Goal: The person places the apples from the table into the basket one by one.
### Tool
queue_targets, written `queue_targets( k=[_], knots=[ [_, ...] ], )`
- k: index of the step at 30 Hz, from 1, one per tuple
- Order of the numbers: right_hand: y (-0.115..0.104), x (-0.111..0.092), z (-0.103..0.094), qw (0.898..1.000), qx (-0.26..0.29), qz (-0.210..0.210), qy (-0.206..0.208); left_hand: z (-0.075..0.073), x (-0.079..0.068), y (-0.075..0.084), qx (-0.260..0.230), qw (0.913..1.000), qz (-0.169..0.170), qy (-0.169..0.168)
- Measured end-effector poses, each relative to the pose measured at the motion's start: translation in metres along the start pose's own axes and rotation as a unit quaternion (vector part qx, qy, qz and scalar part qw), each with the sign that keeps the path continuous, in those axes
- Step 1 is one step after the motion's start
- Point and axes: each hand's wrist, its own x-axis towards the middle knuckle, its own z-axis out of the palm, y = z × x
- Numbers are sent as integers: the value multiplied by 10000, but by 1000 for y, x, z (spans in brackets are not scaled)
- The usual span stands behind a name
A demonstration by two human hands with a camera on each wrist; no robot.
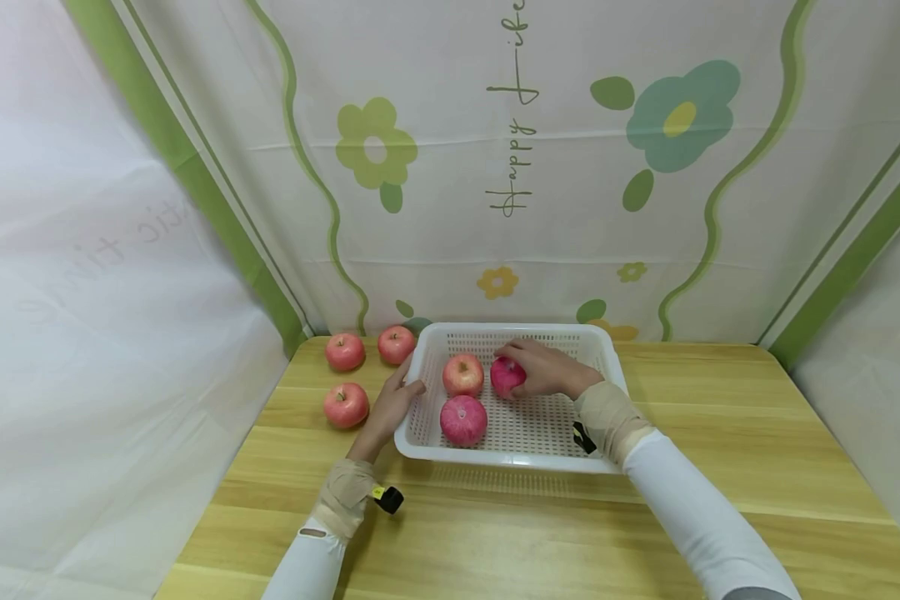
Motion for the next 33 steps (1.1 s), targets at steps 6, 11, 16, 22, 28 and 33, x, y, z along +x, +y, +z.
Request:
queue_targets(
  k=[6,11,16,22,28,33],
  knots=[
    [2,-3,-4,10000,-52,-28,2,1,-1,0,62,10000,-35,46],
    [1,-8,-10,9999,-64,-82,15,2,-2,0,73,9999,-45,62],
    [0,-15,-19,9997,-160,-154,70,2,-1,0,60,9999,-77,70],
    [1,-26,-30,9993,-362,-49,94,0,-6,14,42,9998,-188,-95],
    [6,-38,-40,9978,-600,-84,270,-1,-5,9,158,9998,-124,8],
    [8,-47,-49,9976,-624,27,315,2,-2,0,194,9997,-27,127]
  ],
)
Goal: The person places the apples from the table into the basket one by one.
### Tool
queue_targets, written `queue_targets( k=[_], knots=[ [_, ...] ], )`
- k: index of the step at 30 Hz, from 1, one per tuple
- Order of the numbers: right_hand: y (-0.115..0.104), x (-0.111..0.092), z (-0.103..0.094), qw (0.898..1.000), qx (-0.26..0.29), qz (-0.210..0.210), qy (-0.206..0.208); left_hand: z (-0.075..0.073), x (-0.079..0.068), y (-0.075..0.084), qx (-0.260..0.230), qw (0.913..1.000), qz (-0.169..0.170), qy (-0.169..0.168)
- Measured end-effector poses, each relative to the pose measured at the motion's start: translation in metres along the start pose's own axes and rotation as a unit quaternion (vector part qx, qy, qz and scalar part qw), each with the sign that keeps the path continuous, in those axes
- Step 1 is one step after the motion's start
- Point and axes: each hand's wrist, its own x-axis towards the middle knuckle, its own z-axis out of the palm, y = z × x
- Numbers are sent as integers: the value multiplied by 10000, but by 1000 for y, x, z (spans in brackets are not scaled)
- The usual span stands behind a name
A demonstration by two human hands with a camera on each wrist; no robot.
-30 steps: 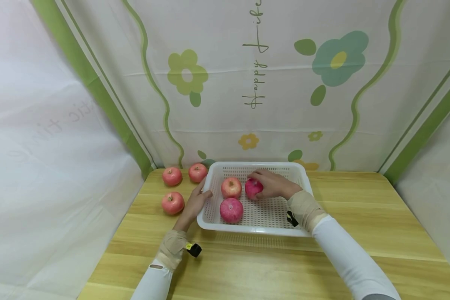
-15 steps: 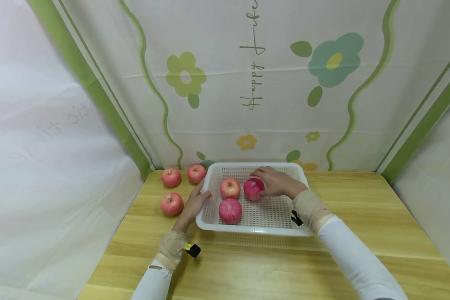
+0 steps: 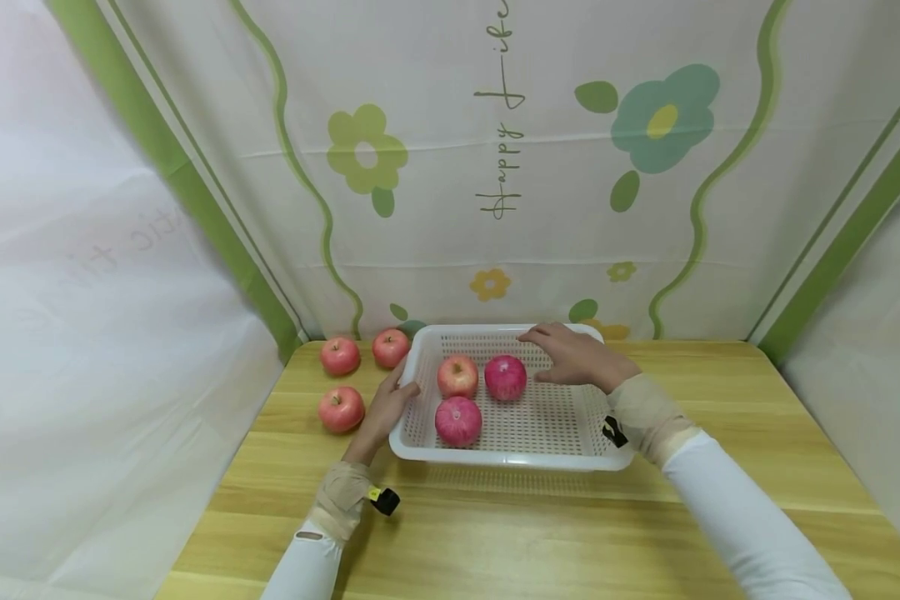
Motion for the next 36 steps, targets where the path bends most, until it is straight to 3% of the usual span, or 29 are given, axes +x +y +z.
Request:
queue_targets(
  k=[11,22,36],
  knots=[
    [4,-14,-14,9998,152,7,90,-1,-2,3,-65,10000,5,5],
    [15,-42,-22,9994,101,198,248,1,-1,3,-18,10000,11,36],
    [26,-84,-12,9959,69,387,820,1,-1,1,-85,10000,-16,-38]
  ],
)
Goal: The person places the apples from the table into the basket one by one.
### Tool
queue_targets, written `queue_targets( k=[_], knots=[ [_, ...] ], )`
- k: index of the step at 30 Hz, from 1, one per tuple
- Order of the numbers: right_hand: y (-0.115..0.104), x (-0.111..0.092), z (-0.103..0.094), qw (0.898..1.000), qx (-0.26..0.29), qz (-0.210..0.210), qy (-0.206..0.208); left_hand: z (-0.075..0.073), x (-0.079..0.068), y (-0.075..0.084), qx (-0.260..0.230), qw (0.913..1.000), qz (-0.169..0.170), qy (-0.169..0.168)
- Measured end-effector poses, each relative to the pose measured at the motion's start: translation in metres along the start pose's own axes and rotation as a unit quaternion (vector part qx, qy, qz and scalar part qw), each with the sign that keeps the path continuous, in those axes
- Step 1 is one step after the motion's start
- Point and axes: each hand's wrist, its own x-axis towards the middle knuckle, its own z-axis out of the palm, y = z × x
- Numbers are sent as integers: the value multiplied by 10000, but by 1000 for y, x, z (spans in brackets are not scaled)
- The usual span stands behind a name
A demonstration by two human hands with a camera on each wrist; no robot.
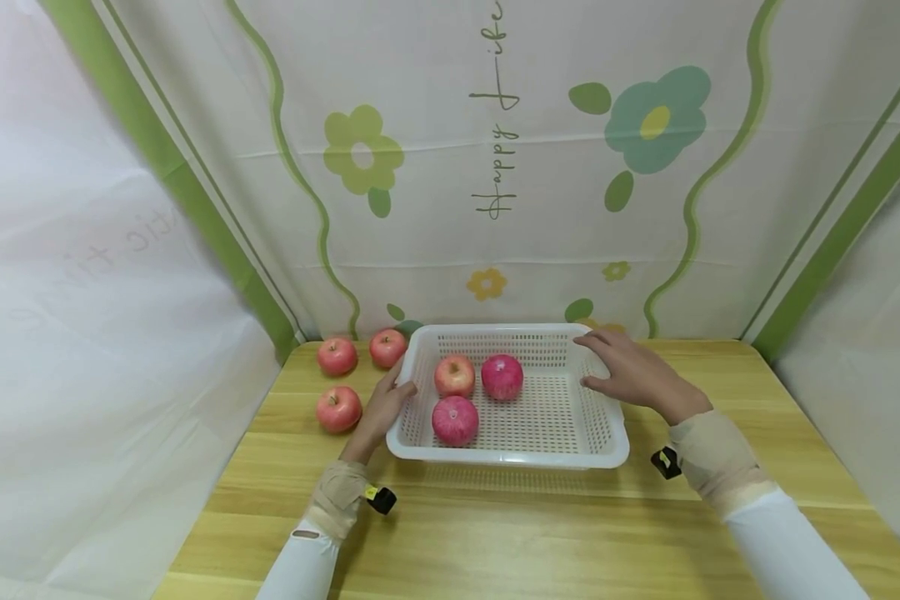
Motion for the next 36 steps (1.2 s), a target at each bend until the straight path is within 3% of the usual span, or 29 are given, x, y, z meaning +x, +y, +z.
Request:
queue_targets(
  k=[13,28,36],
  knots=[
    [6,-18,20,9965,264,792,40,2,-2,1,-56,10000,61,29],
    [7,-25,45,9871,701,1230,748,0,0,-1,-109,9999,8,49],
    [-1,-25,50,9783,997,1608,844,-1,-1,6,-151,9998,-87,-108]
  ],
)
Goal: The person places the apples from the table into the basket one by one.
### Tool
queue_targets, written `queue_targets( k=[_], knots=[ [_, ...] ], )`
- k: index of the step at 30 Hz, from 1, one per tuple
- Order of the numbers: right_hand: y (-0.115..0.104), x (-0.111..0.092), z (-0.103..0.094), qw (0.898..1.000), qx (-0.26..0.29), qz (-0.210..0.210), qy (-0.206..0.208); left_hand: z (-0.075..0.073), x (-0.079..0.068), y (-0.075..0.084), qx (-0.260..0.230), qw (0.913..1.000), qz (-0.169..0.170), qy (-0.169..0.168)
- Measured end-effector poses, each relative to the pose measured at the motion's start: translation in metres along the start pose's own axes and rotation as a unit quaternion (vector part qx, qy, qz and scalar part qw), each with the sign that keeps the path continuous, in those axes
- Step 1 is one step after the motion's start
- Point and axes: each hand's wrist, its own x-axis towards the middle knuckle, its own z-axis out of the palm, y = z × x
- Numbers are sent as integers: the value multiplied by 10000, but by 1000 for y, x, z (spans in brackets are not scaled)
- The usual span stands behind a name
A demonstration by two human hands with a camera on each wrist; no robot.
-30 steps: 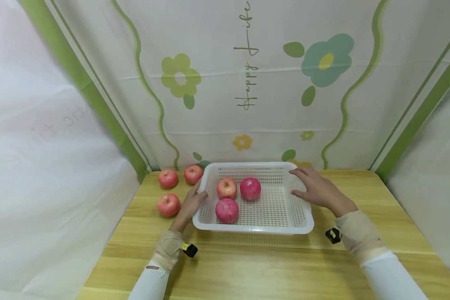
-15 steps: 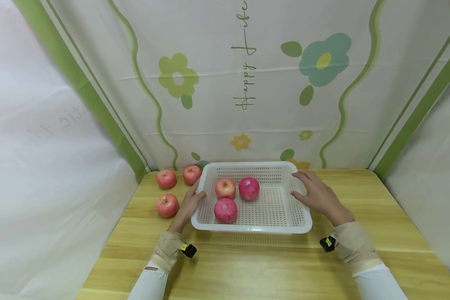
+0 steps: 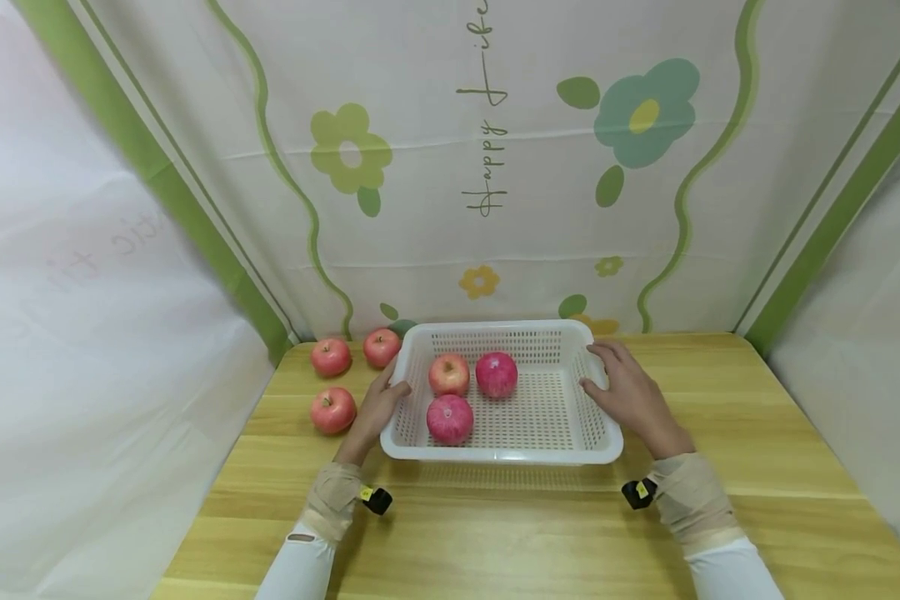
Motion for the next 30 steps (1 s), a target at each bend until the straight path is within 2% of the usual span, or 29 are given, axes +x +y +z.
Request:
queue_targets(
  k=[7,13,18,30],
  knots=[
    [-8,-1,1,9963,540,637,-208,-2,0,5,65,9998,-82,-163],
    [-11,-4,7,9864,1131,1141,-352,-1,2,-4,88,9999,86,23],
    [-13,-4,12,9826,1288,1301,-303,0,3,-8,132,9998,122,117],
    [-16,-6,15,9817,1253,1428,-114,0,4,-7,214,9996,154,106]
  ],
)
